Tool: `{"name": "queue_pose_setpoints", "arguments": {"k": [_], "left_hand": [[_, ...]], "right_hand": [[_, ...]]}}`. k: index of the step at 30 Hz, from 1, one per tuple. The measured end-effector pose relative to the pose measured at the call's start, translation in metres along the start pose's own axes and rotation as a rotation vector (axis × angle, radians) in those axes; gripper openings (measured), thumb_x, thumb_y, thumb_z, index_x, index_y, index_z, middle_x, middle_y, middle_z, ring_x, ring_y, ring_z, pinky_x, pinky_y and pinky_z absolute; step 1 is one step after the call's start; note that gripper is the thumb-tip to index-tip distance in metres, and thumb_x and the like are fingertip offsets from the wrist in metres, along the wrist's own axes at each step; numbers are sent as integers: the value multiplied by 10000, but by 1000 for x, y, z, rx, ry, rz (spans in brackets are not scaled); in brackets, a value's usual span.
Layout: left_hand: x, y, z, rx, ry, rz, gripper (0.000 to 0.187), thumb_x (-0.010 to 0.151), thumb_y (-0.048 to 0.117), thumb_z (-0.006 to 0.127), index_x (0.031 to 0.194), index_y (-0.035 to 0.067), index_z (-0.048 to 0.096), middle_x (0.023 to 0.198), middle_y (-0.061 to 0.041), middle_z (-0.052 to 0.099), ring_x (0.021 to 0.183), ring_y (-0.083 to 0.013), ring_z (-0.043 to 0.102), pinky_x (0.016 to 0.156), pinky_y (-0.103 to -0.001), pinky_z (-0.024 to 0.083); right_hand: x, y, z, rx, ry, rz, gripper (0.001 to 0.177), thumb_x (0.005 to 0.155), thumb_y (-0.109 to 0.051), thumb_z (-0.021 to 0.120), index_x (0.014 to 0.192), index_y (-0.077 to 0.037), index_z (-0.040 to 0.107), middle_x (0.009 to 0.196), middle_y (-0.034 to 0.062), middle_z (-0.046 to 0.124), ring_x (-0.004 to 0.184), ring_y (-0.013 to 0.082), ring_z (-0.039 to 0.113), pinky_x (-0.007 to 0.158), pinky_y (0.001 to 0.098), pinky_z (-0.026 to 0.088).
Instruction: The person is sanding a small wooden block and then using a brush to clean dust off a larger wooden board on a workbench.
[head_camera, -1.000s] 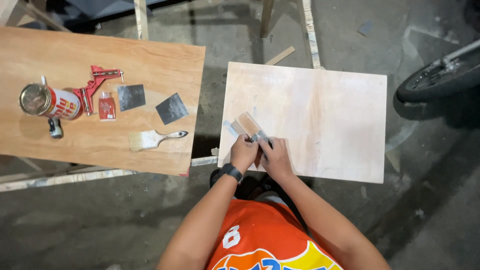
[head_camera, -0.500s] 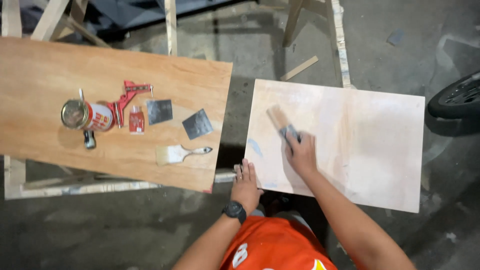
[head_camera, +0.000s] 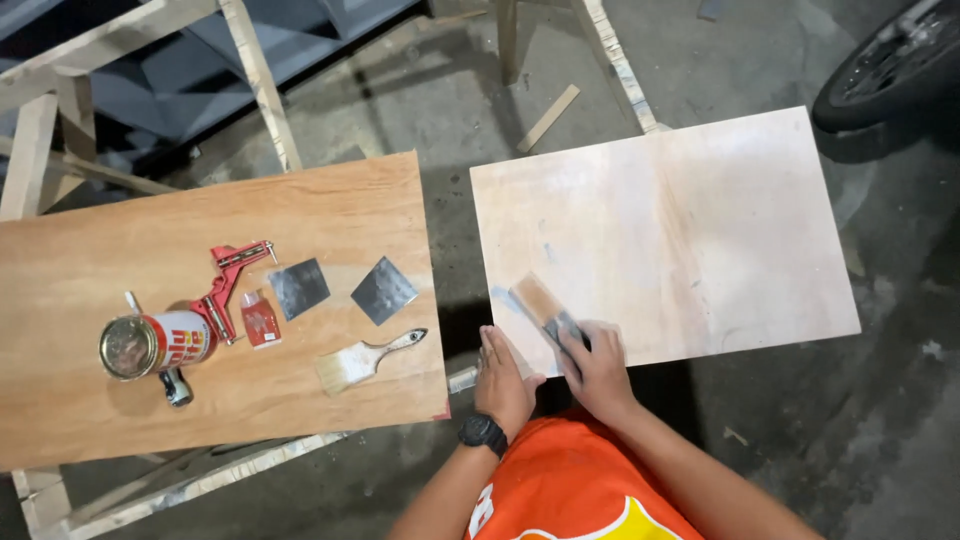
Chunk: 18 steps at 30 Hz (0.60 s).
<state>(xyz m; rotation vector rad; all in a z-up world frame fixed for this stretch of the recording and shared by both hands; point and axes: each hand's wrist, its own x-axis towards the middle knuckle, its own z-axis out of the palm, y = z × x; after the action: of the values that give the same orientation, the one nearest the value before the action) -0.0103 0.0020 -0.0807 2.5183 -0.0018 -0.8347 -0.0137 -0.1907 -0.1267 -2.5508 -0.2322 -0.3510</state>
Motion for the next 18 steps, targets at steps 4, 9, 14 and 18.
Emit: {"name": "queue_pose_setpoints", "arguments": {"k": [4, 9, 14, 18], "left_hand": [[14, -7, 16, 86, -27, -54, 1308, 935, 457, 841, 1716, -91, -52, 1797, -343, 44, 1608, -501, 301, 1313, -544, 305], [17, 0, 7, 119, -26, -93, 1318, 926, 452, 857, 1716, -107, -38, 1791, -349, 106, 1607, -477, 327, 1306, -529, 330], [12, 5, 8, 105, -70, -120, 1318, 946, 452, 841, 1713, -111, -71, 1779, -362, 136, 1622, -470, 307, 1307, -537, 329], [19, 5, 8, 115, -82, -131, 1362, 927, 457, 857, 1710, -112, -101, 1776, -376, 126, 1616, -484, 310, 1297, -551, 337]], "right_hand": [[23, 28, 28, -24, -33, -57, 416, 901, -141, 762, 1309, -218, 749, 1114, 161, 620, 1014, 404, 624, 876, 511, 511], [185, 70, 76, -78, 98, -120, 410, 850, -135, 814, 1255, -191, 778, 1073, 182, 622, 1031, 420, 623, 872, 538, 511], [247, 57, 82, -130, -13, 204, 356, 973, -142, 794, 1324, -194, 758, 1226, 120, 625, 1200, 328, 591, 961, 469, 540], [153, 30, 59, -62, -50, 143, 342, 957, -130, 793, 1297, -164, 776, 1177, 180, 657, 1158, 398, 628, 960, 522, 537]]}}
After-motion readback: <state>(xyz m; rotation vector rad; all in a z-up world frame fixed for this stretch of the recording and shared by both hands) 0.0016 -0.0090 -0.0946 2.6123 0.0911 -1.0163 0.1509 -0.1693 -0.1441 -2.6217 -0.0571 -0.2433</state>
